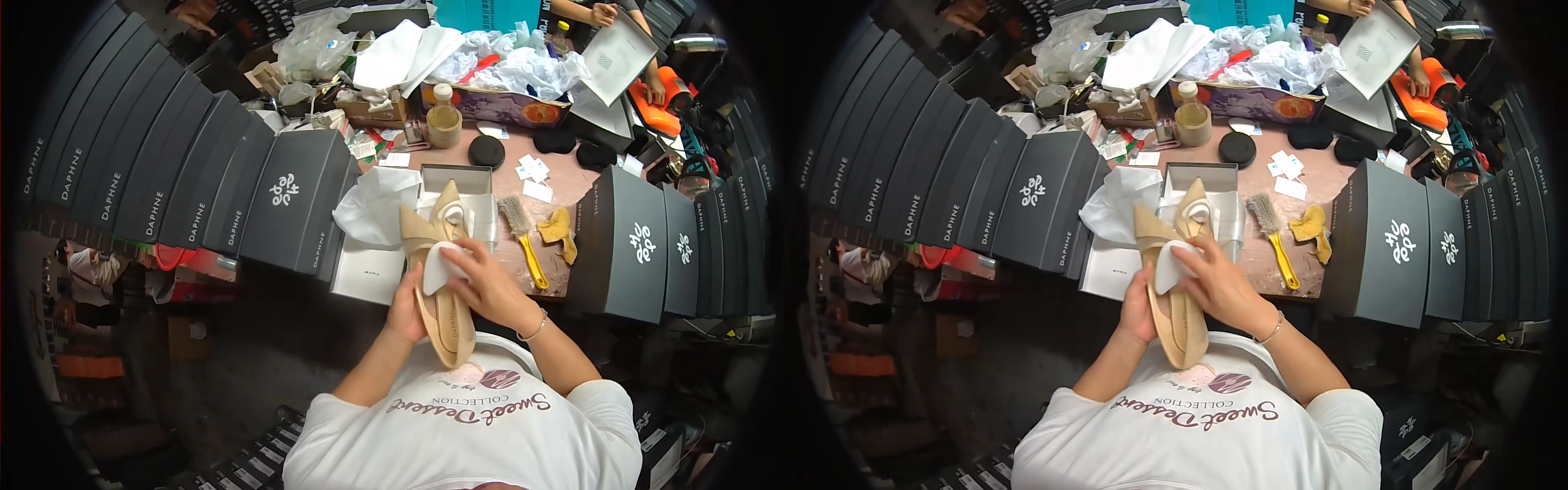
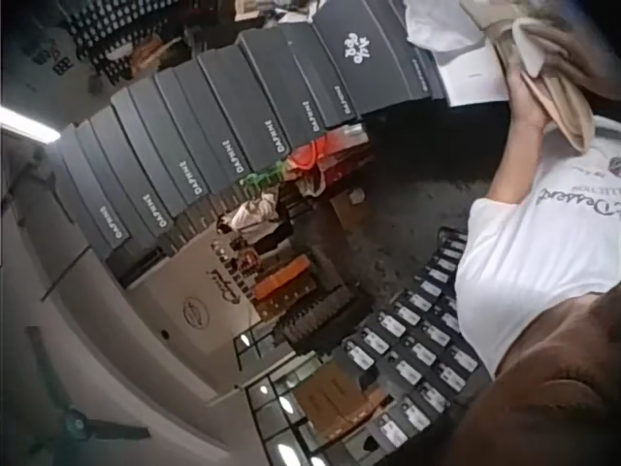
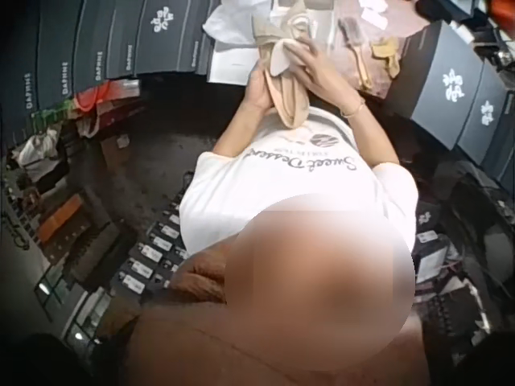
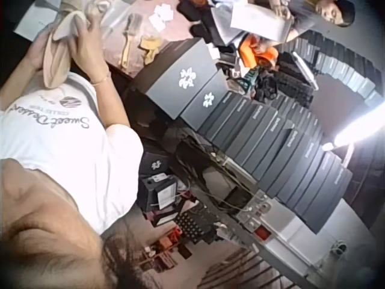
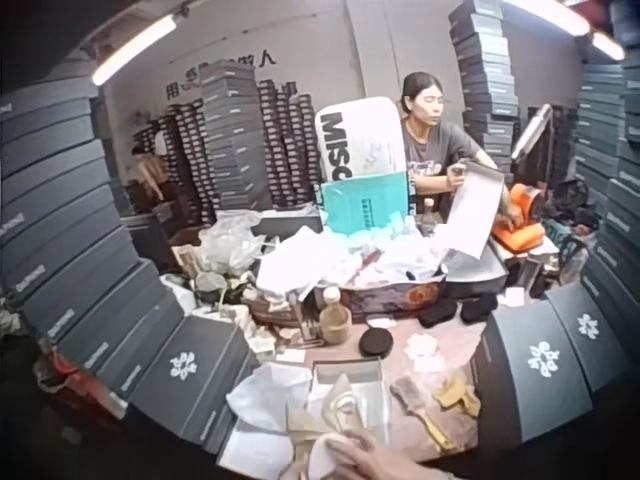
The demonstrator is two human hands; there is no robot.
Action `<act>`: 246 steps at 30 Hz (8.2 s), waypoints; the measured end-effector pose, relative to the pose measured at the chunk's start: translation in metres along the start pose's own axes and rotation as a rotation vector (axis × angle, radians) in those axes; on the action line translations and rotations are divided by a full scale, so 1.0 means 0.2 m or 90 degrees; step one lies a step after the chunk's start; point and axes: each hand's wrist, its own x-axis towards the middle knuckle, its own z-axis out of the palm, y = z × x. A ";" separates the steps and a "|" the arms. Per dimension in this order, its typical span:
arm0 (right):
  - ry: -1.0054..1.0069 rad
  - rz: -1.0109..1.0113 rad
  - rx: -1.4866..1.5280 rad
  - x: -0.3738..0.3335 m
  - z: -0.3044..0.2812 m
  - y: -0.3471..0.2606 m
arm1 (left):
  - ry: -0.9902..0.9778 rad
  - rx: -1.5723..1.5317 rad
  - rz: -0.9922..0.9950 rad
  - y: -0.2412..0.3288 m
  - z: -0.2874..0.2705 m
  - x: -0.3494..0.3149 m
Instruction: The recorder is inspecting, cleaning with a brush and cloth, and then packing high-heeled shoes into boxes with tissue paper.
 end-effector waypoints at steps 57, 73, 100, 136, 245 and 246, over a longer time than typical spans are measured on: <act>0.007 0.307 -0.433 1.25 -0.51 1.72 | -0.003 0.179 0.016 0.01 -0.12 0.21; 0.004 -0.035 0.012 0.11 -0.09 0.00 | -0.098 0.068 0.046 -0.07 0.01 0.05; 0.063 0.203 0.216 0.13 0.11 0.12 | 0.072 0.295 0.156 -0.19 -0.06 -0.02; -0.084 0.073 -0.506 0.00 -0.33 0.28 | -0.077 0.408 -0.058 0.21 -0.08 -0.06; -0.072 -0.093 -0.197 -0.07 -0.12 0.11 | -0.025 0.012 -0.065 0.15 -0.30 0.02; -0.040 -0.078 -0.203 -0.06 -0.12 0.21 | -0.041 0.047 -0.078 0.16 -0.33 0.00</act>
